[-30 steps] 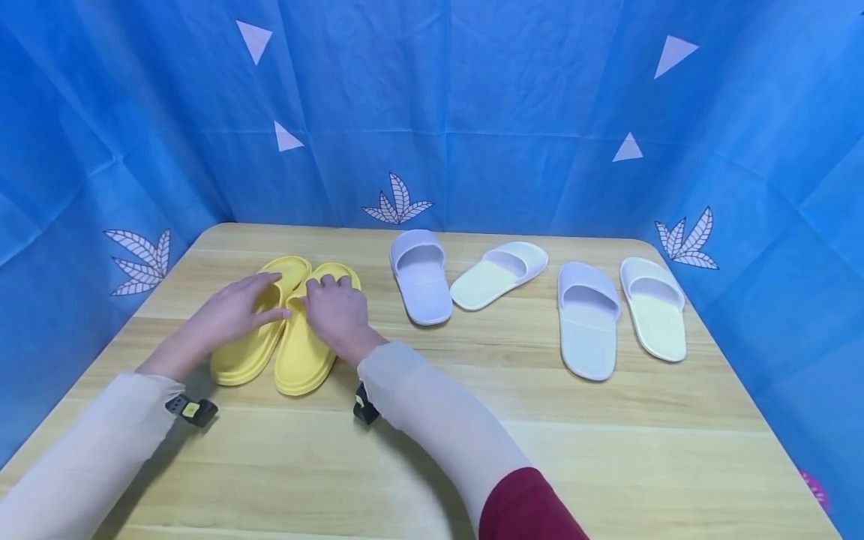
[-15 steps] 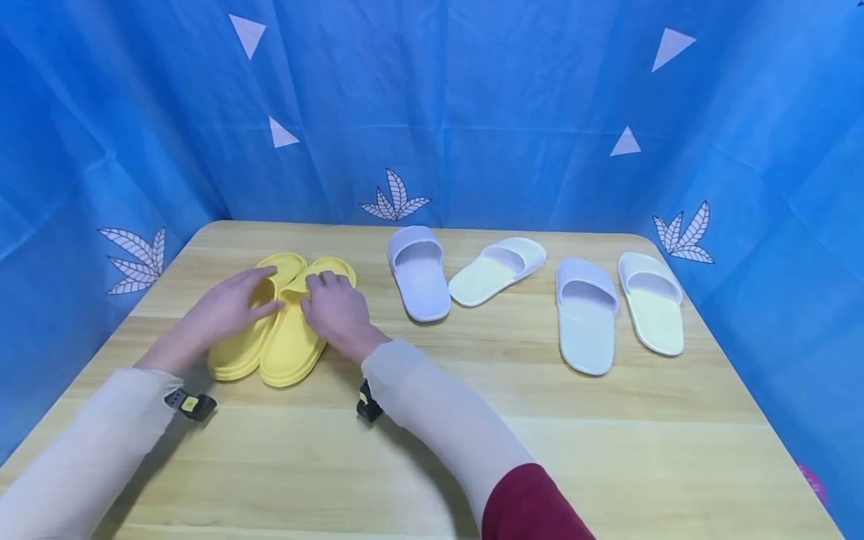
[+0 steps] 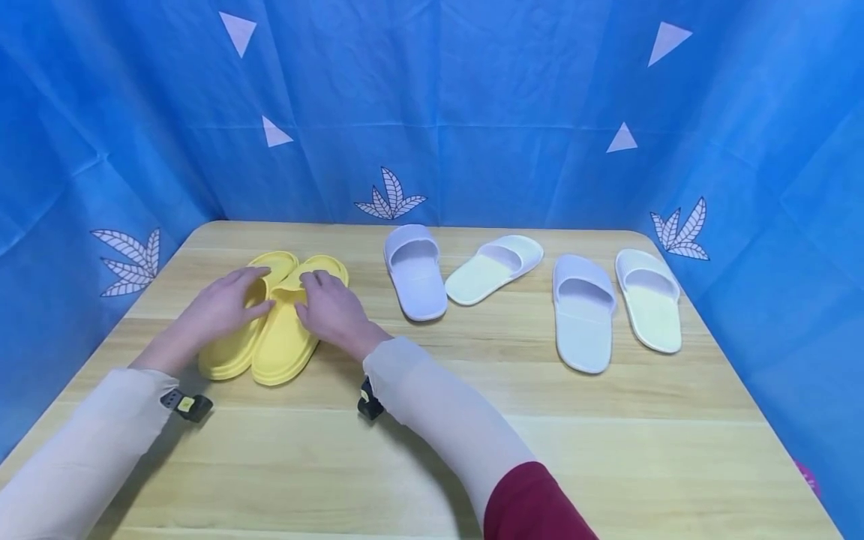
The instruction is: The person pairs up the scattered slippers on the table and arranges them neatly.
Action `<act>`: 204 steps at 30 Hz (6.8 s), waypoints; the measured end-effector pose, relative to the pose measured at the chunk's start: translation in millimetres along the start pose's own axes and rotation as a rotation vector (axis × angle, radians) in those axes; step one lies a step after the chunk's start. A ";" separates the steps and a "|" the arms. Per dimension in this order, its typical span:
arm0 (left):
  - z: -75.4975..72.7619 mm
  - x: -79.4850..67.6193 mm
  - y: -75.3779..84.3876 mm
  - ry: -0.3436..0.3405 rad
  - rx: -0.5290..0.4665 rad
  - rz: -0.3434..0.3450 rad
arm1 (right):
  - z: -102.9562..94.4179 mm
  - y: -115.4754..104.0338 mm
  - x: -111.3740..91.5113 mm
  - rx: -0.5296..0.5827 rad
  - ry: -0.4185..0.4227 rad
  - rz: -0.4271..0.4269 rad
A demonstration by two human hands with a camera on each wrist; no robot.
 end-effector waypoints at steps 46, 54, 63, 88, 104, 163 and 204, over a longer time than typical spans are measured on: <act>-16.5 -9.5 7.8 0.045 0.027 0.020 | -17.1 18.2 -10.6 -0.071 -0.165 -0.115; -21.1 -9.9 26.2 0.120 0.059 0.106 | -24.0 36.6 -25.1 -0.068 -0.125 -0.122; -20.6 -1.7 39.2 0.129 0.062 0.168 | -33.3 56.6 -46.2 -0.138 -0.074 -0.125; -12.3 25.0 80.0 0.072 0.048 0.198 | -57.1 125.5 -112.9 -0.195 0.033 -0.024; -2.1 43.0 106.8 0.069 0.072 0.238 | -62.3 164.6 -146.3 -0.198 0.045 0.033; 28.7 124.0 166.8 -0.003 0.008 0.217 | -90.5 290.3 -241.3 -0.236 0.050 0.335; 35.9 180.2 200.1 -0.044 -0.045 0.061 | -85.5 327.6 -247.3 -0.062 0.037 0.424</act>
Point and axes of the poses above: each hand's wrist, its own x-axis towards the middle knuckle, its own z-axis out of the palm, y = z × x, the point moved 7 cm from there along x, towards the middle knuckle, and after that the axes turned 14 degrees about -y, right-handed, at the moved point
